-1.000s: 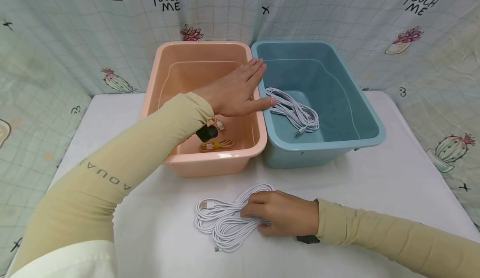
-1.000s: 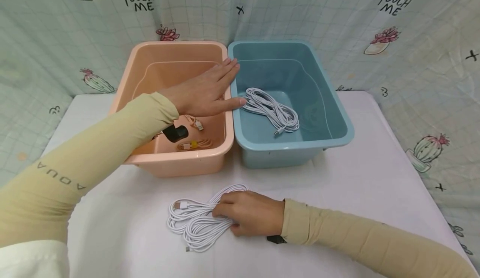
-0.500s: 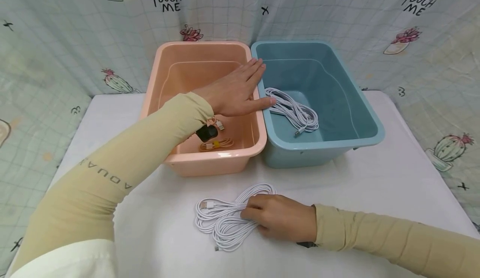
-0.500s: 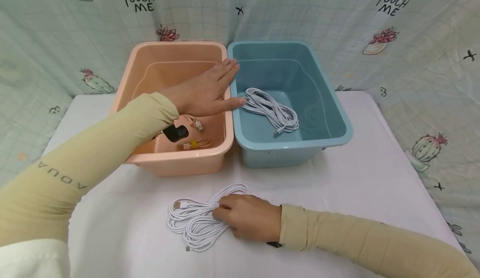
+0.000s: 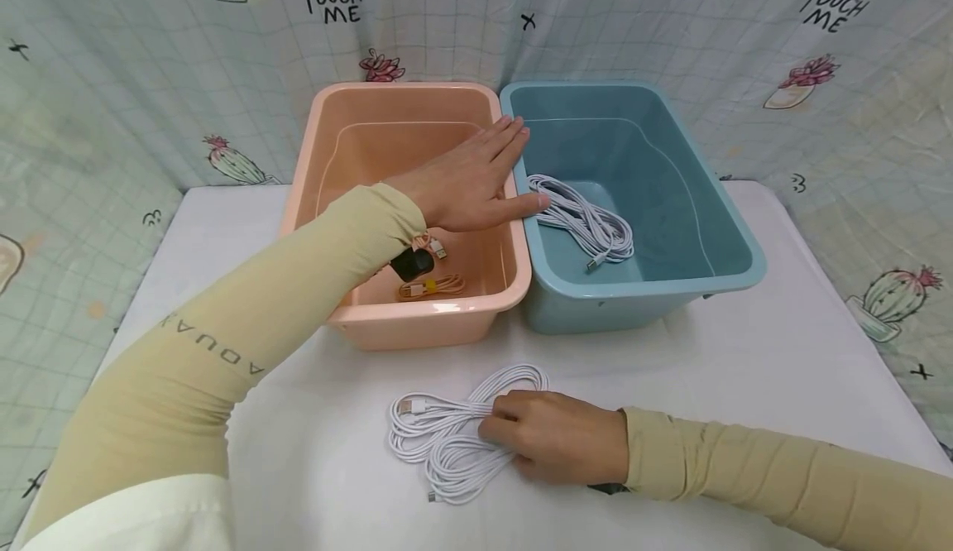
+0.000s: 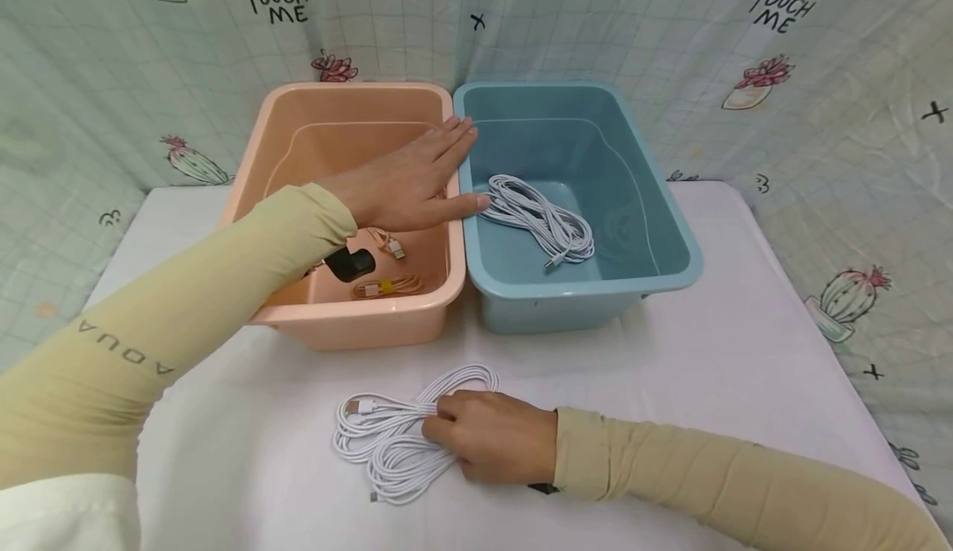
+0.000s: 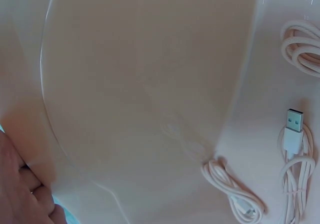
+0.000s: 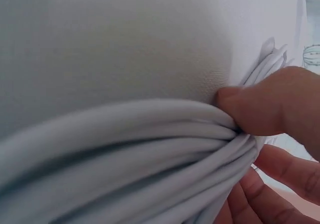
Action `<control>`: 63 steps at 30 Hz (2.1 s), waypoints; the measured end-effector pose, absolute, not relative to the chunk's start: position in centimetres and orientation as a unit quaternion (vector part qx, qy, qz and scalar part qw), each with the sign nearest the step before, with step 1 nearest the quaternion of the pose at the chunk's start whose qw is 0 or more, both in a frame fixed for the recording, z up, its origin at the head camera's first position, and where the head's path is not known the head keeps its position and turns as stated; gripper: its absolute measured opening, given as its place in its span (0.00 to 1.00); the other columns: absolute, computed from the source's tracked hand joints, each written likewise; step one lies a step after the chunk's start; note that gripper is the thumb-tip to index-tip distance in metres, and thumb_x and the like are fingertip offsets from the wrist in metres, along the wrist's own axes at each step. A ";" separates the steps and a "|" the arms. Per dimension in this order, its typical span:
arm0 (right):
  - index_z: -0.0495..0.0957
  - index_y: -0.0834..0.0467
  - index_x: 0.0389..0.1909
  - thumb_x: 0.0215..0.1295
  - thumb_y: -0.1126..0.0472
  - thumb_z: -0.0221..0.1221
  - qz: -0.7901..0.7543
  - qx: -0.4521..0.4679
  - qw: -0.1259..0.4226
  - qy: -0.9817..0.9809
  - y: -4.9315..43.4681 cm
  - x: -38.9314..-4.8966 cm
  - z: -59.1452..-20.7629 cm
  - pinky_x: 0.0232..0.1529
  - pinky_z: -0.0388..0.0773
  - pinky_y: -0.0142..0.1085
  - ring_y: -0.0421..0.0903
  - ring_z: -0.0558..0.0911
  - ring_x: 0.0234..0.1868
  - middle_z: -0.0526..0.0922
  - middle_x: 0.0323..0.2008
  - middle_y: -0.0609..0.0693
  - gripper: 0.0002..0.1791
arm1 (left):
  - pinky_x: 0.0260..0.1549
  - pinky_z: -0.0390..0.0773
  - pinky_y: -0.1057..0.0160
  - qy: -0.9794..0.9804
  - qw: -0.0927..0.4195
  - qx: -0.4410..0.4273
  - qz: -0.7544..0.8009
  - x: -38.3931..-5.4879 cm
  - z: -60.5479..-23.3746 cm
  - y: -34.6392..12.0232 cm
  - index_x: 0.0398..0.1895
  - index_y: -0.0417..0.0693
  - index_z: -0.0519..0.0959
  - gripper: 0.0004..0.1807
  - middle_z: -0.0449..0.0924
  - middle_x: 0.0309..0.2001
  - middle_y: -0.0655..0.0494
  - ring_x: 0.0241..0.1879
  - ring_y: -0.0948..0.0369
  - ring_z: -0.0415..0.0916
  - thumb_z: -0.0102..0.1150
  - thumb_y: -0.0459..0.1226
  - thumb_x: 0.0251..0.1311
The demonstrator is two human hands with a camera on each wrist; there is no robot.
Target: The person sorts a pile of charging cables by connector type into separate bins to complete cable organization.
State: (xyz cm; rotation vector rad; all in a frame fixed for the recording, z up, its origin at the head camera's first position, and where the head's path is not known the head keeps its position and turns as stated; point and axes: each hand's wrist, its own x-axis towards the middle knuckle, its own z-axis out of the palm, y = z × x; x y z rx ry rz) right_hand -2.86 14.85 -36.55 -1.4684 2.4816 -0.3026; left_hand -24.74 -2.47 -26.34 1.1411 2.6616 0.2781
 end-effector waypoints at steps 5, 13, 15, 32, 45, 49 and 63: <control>0.81 0.50 0.52 0.62 0.64 0.69 -0.105 -0.501 0.131 0.849 15.0 -2.8 -36.5 0.47 0.84 0.27 0.34 0.82 0.42 0.85 0.42 0.42 0.18 | 0.85 0.33 0.50 0.909 0.112 0.391 0.096 -24.8 -26.4 -2.5 0.85 0.45 0.34 0.54 0.27 0.86 0.50 0.86 0.53 0.24 0.35 0.69 0.72; 0.82 0.50 0.52 0.61 0.65 0.68 -0.110 -0.509 0.119 0.845 15.3 -2.8 -36.6 0.47 0.84 0.26 0.35 0.83 0.43 0.85 0.42 0.42 0.18 | 0.85 0.33 0.51 0.909 0.111 0.390 0.096 -24.8 -26.3 -2.5 0.85 0.45 0.34 0.54 0.27 0.86 0.51 0.86 0.54 0.23 0.34 0.70 0.72; 0.82 0.50 0.52 0.60 0.66 0.68 -0.111 -0.509 0.125 0.844 15.3 -2.8 -36.5 0.47 0.84 0.26 0.35 0.82 0.43 0.85 0.42 0.42 0.19 | 0.85 0.33 0.52 0.910 0.112 0.387 0.093 -24.7 -26.3 -2.5 0.85 0.46 0.33 0.54 0.26 0.86 0.52 0.86 0.55 0.23 0.33 0.71 0.71; 0.82 0.51 0.57 0.58 0.63 0.72 -0.170 -0.460 0.224 0.843 15.6 -3.4 -36.0 0.56 0.83 0.28 0.35 0.82 0.53 0.85 0.52 0.43 0.25 | 0.85 0.33 0.51 0.909 0.113 0.389 0.094 -24.8 -26.5 -2.6 0.85 0.47 0.32 0.54 0.26 0.86 0.52 0.86 0.54 0.23 0.35 0.70 0.72; 0.84 0.50 0.54 0.53 0.65 0.76 -0.275 -0.378 0.296 0.833 15.6 -4.1 -35.7 0.45 0.77 0.22 0.31 0.75 0.40 0.81 0.40 0.37 0.25 | 0.85 0.34 0.50 0.910 0.108 0.388 0.096 -24.8 -26.5 -2.6 0.85 0.45 0.34 0.54 0.28 0.86 0.50 0.86 0.54 0.24 0.35 0.70 0.72; 0.84 0.48 0.54 0.53 0.65 0.77 -0.300 -0.340 0.323 0.830 15.6 -4.3 -35.7 0.46 0.79 0.23 0.31 0.76 0.40 0.81 0.40 0.35 0.26 | 0.85 0.34 0.51 0.910 0.109 0.388 0.095 -24.8 -26.5 -2.5 0.85 0.46 0.33 0.54 0.27 0.86 0.51 0.86 0.54 0.23 0.35 0.70 0.72; 0.83 0.48 0.52 0.51 0.67 0.77 -0.343 -0.325 0.324 0.820 15.8 -4.7 -35.0 0.44 0.81 0.24 0.31 0.77 0.39 0.80 0.38 0.35 0.27 | 0.85 0.34 0.49 0.909 0.108 0.391 0.096 -24.7 -26.3 -2.5 0.85 0.46 0.33 0.54 0.27 0.86 0.51 0.86 0.53 0.24 0.35 0.69 0.72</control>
